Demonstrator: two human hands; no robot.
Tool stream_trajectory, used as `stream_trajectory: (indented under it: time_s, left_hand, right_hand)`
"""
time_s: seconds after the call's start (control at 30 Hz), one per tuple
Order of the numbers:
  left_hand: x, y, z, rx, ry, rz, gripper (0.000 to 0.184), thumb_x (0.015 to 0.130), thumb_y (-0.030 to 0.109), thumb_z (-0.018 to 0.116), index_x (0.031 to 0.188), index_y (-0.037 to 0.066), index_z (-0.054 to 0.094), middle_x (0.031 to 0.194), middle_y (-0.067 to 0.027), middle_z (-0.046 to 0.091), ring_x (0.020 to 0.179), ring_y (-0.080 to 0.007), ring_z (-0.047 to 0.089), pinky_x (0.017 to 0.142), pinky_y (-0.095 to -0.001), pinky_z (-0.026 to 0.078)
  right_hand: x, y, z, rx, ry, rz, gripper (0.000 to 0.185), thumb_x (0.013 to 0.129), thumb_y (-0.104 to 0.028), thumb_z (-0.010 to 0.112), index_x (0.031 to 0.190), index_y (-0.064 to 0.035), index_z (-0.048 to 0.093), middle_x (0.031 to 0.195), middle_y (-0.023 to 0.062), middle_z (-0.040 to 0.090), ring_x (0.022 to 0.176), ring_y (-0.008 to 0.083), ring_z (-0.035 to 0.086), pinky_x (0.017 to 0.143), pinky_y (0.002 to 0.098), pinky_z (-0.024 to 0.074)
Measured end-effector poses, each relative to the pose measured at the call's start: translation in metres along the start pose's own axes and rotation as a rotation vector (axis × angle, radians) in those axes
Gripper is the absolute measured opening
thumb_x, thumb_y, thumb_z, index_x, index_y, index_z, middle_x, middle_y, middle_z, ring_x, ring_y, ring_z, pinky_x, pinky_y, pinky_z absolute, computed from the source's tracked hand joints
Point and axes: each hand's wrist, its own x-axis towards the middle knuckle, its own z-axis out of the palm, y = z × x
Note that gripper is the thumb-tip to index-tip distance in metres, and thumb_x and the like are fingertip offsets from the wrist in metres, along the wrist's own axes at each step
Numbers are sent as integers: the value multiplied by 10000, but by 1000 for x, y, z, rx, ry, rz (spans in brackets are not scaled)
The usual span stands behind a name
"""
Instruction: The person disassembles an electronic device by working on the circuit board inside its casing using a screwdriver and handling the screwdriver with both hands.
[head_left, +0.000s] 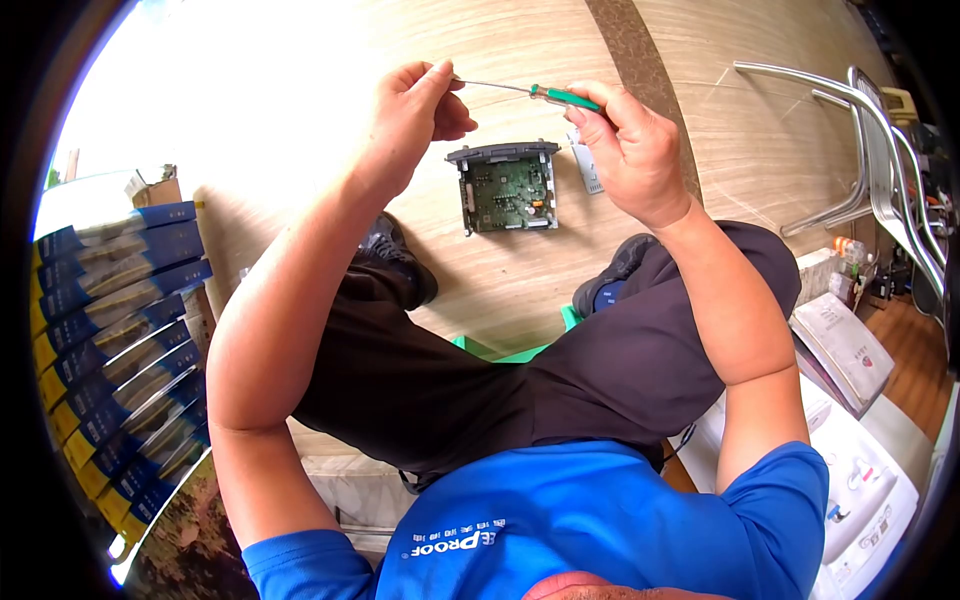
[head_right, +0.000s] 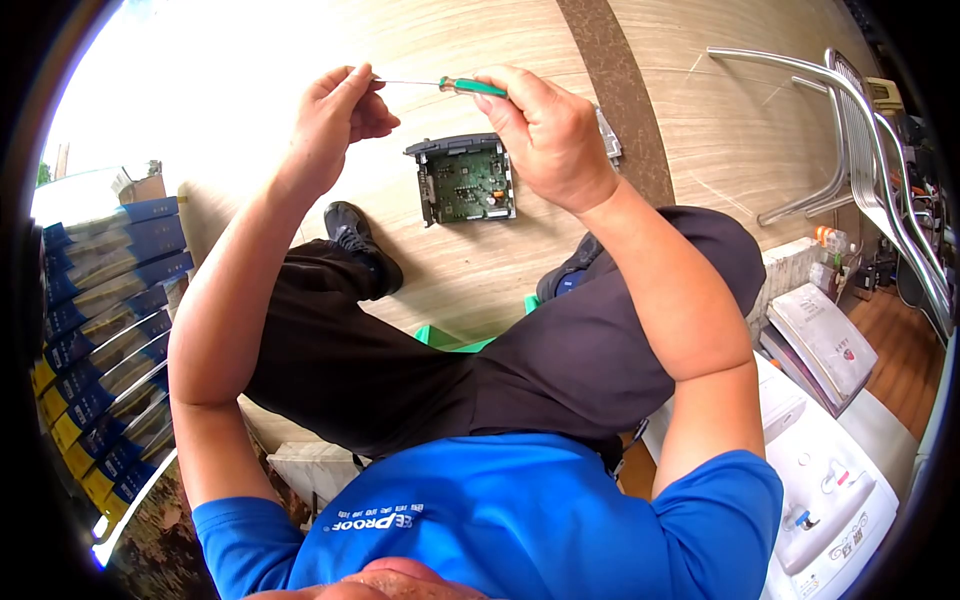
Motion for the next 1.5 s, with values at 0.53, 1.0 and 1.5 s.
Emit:
stream_trajectory:
  time_s: [0.53, 1.0, 1.5]
  left_hand:
    - [7, -4, -3, 163, 2, -72, 412, 1018, 350, 425, 1152, -7, 579, 808, -94, 645, 750, -154, 647, 694, -271, 536]
    - [3, 13, -13, 1092, 18, 384, 268, 961, 216, 505, 885, -10, 628, 850, -206, 649, 809, -392, 626, 720, -448, 490]
    - [-19, 33, -12, 1275, -287, 389, 151, 806, 139, 698, 893, 17, 715, 903, -173, 691, 862, -327, 670, 723, -414, 537]
  right_hand:
    - [2, 0, -6, -103, -84, 36, 157, 855, -78, 653, 994, -5, 651, 789, 159, 666, 658, 263, 658, 584, 321, 503]
    - [-17, 27, 15, -112, -352, 342, 230, 916, -156, 601, 1090, -33, 686, 733, 43, 676, 588, 52, 583, 545, 230, 475]
    - [-79, 105, 106, -246, -644, 352, 250, 822, -118, 586, 1033, -20, 678, 884, 227, 668, 863, 363, 657, 785, 406, 515]
